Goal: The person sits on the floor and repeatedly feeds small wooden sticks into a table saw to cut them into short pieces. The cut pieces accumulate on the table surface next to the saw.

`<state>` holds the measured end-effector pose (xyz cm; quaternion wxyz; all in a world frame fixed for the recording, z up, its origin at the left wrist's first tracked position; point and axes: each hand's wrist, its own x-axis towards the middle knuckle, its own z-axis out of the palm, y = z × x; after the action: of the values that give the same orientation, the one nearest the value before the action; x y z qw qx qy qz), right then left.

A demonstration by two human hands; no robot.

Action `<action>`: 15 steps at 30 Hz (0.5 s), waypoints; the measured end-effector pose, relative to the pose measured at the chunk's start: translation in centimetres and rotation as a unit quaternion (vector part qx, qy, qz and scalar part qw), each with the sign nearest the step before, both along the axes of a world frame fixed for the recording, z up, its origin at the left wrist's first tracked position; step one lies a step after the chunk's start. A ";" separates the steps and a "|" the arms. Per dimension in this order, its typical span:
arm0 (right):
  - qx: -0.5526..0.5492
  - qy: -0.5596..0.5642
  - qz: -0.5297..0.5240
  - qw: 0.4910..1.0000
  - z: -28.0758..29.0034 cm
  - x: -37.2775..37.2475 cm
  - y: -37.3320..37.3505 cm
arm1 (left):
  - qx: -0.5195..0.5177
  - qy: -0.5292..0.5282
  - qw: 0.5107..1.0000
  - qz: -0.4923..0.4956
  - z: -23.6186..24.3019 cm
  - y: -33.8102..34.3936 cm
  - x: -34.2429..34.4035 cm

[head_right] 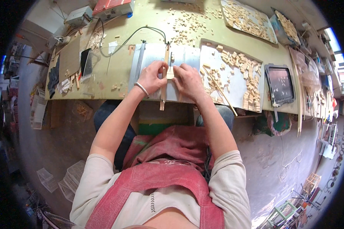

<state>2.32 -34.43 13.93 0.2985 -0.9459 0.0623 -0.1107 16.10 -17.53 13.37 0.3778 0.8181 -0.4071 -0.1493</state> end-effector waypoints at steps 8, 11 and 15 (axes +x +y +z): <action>0.011 0.014 -0.025 1.000 -0.2 1.2 -0.6 | 0.000 0.005 1.000 0.004 0.0 -0.9 1.3; 0.024 0.018 -0.026 0.999 -0.4 1.5 -1.2 | -0.002 0.001 1.000 -0.003 -0.4 -1.3 1.8; 0.027 0.009 -0.025 0.999 -0.2 2.5 -1.6 | 0.012 -0.008 1.000 -0.001 -0.3 -1.7 2.4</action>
<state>4.86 -36.06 13.69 0.3203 -0.9367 0.0913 -0.1077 18.50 -19.26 13.09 0.3648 0.8232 -0.4090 -0.1483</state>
